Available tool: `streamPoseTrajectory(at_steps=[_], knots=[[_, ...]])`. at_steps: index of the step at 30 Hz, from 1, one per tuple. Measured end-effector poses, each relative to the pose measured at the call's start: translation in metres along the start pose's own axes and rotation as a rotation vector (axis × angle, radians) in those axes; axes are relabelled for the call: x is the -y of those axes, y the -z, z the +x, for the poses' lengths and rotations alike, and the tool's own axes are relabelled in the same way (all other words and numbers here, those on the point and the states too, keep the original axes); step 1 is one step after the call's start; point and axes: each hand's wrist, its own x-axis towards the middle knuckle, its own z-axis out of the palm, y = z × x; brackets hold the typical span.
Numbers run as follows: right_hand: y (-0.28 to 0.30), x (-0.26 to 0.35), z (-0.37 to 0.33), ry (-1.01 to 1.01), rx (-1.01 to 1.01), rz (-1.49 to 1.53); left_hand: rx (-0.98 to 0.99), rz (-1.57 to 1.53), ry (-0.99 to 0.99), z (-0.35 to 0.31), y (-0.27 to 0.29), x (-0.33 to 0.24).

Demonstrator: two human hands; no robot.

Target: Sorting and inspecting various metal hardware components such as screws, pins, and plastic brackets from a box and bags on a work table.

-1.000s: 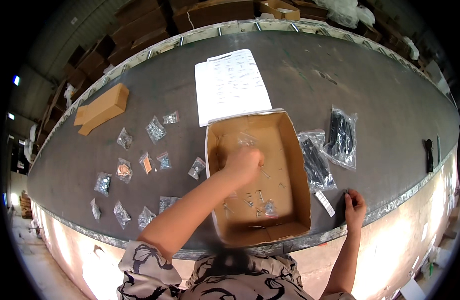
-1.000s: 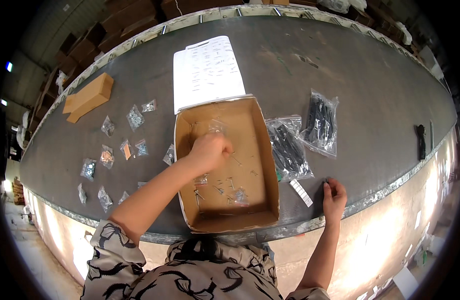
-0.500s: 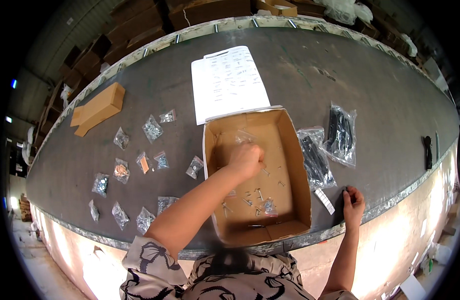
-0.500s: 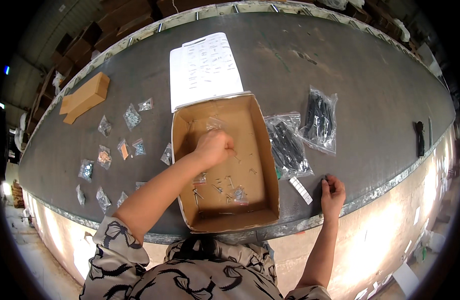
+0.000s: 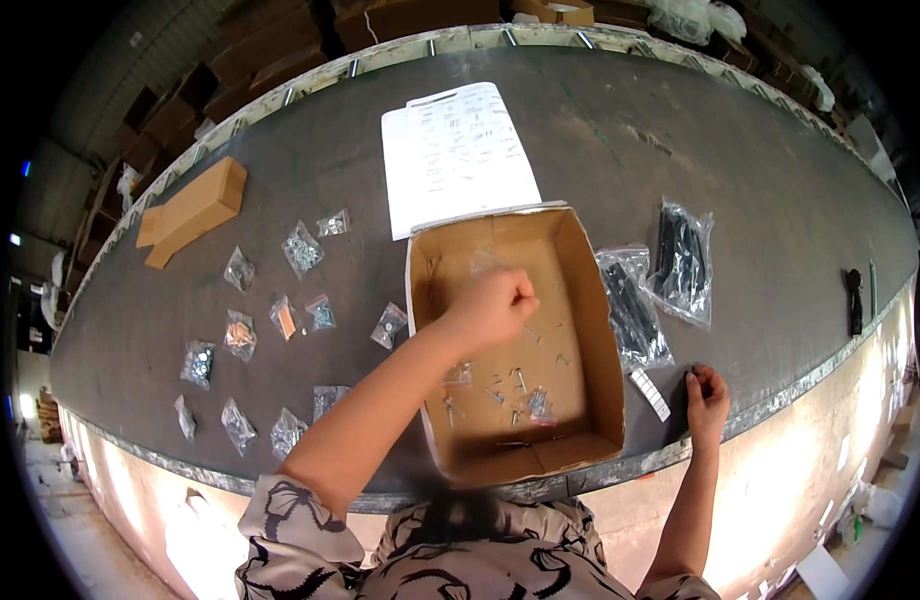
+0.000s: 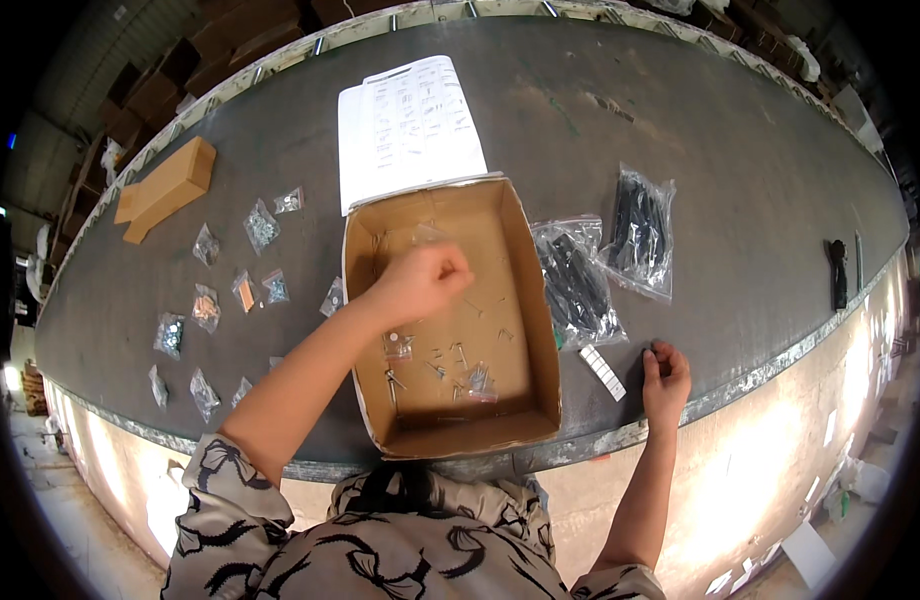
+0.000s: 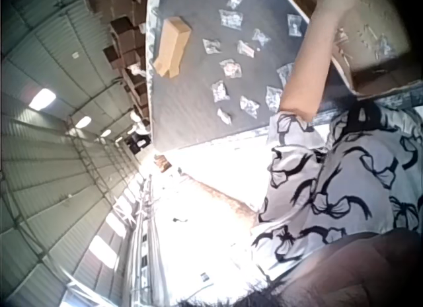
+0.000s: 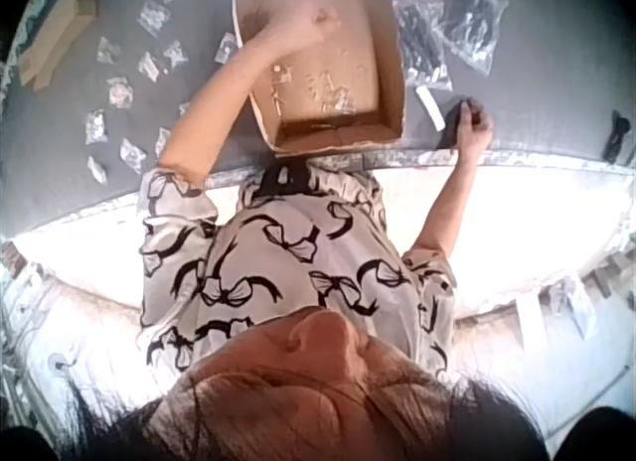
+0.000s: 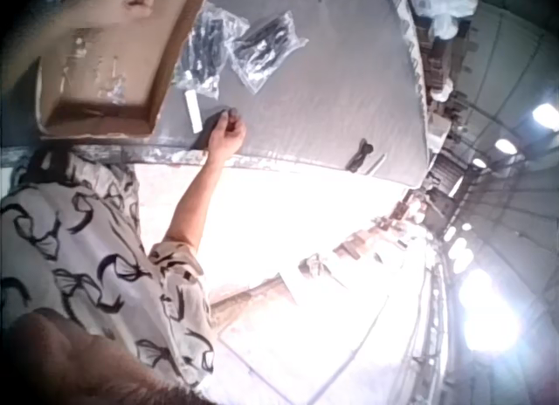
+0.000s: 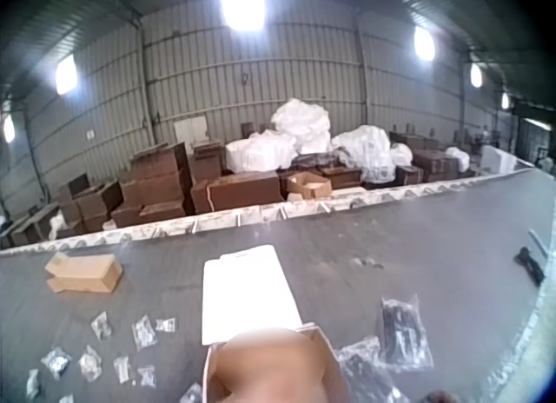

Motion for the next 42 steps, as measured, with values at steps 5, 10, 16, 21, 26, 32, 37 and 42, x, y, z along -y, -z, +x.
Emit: streamPoseTrajectory(at_steps=[5, 10, 16, 21, 26, 32, 37, 42], knots=[[0.002, 0.002, 0.003, -0.005, 0.051, 0.040, 0.073, -1.055, 0.290, -0.036, 0.029, -0.015], [-0.001, 0.033, -0.001, -0.053, 0.056, 0.184, -0.015, -1.544, 0.292, -0.072, 0.013, -0.017], [-0.012, 0.093, -0.011, -0.028, 0.112, 0.229, 0.099, -1.837, 0.049, -0.088, 0.006, -0.014], [-0.012, 0.129, -0.016, 0.072, 0.125, 0.355, 0.139, -1.824, -0.020, -0.088, 0.004, -0.014], [-0.022, 0.183, -0.039, 0.236, 0.241, 0.406, 0.097, -1.797, 0.007, -0.089, 0.000, -0.022], [-0.049, 0.237, -0.062, 0.541, 0.398, 0.312, 0.113, -1.818, -0.034, -0.096, 0.001, -0.030], [-0.060, 0.248, -0.064, 0.564, 0.486, 0.307, 0.064, -1.879, 0.069, -0.102, -0.001, -0.035], [-0.065, 0.250, -0.066, 0.584, 0.552, 0.237, -0.046, -1.734, 0.032, -0.105, -0.007, -0.036]])
